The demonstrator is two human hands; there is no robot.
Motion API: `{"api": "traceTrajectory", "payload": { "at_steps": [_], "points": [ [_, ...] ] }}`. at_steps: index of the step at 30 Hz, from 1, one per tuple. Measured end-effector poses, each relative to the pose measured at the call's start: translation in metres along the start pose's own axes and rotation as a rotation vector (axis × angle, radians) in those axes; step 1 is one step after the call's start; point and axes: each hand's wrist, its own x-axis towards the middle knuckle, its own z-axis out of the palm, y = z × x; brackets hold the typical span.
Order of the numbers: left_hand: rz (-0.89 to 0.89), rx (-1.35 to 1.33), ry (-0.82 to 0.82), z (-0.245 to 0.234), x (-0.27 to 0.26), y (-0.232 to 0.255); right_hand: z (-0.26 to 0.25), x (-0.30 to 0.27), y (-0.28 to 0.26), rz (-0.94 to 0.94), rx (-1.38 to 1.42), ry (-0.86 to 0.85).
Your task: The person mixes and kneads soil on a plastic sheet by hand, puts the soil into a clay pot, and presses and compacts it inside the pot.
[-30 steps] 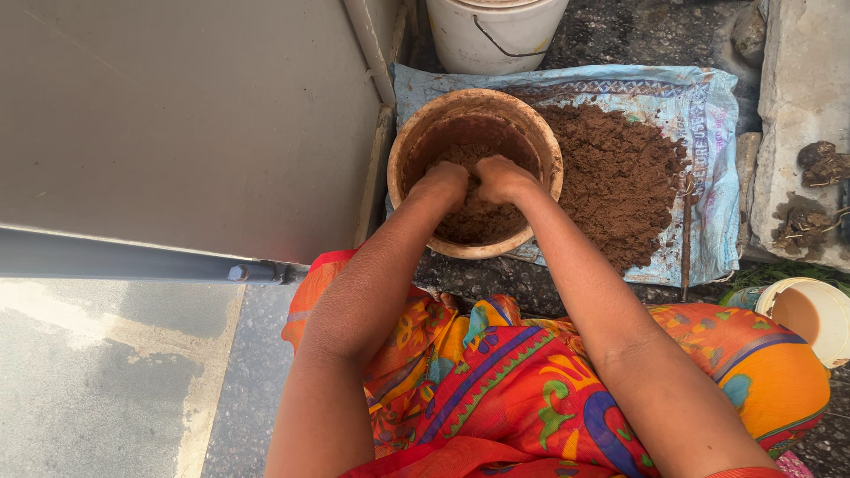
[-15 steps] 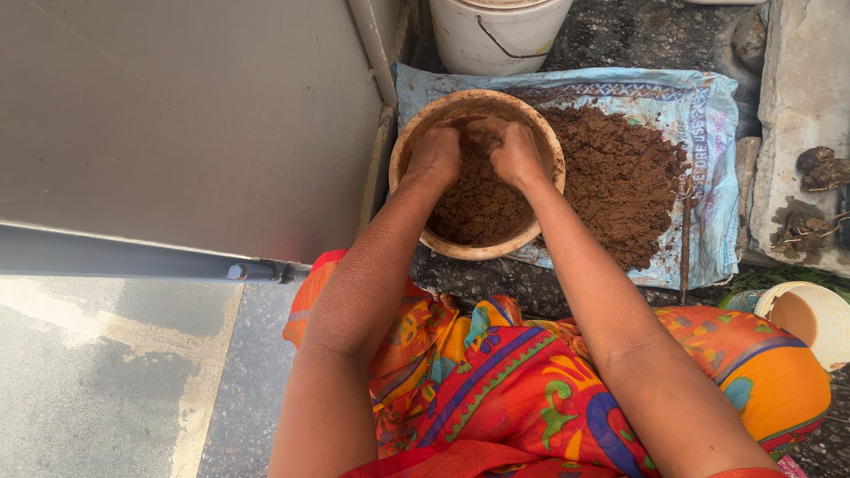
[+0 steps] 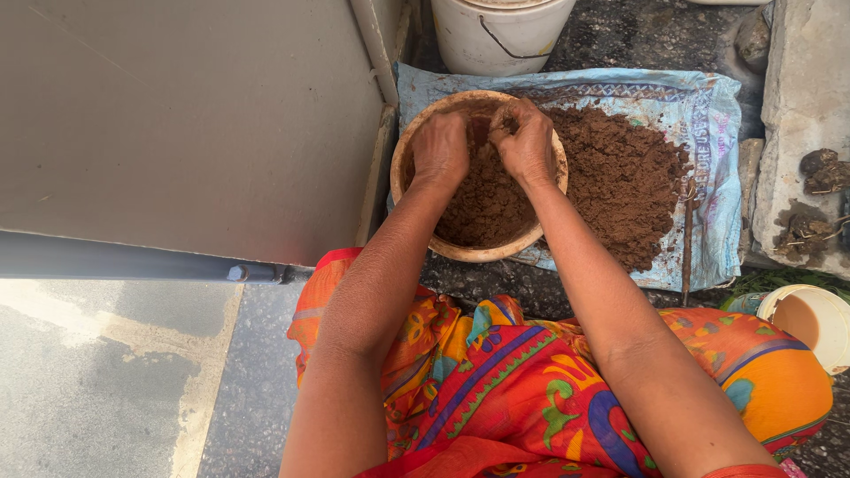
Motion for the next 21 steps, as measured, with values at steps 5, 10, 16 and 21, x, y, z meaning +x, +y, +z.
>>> {"api": "traceTrajectory", "payload": {
  "at_steps": [5, 10, 16, 21],
  "points": [
    [0.100, -0.147, 0.271, 0.001, 0.002, -0.001, 0.000, 0.002, 0.019, 0.041, 0.139, -0.107],
    [0.010, -0.130, 0.046, 0.003, 0.003, -0.003, -0.012, -0.004, -0.018, 0.385, -0.056, -0.468],
    [-0.160, -0.020, -0.362, -0.003, 0.000, 0.008, 0.010, -0.019, 0.007, 0.065, -0.197, -0.566],
    [-0.017, 0.102, -0.333, 0.017, -0.004, 0.014, -0.026, -0.013, -0.002, 0.260, -0.248, -0.638]
  ]
}}
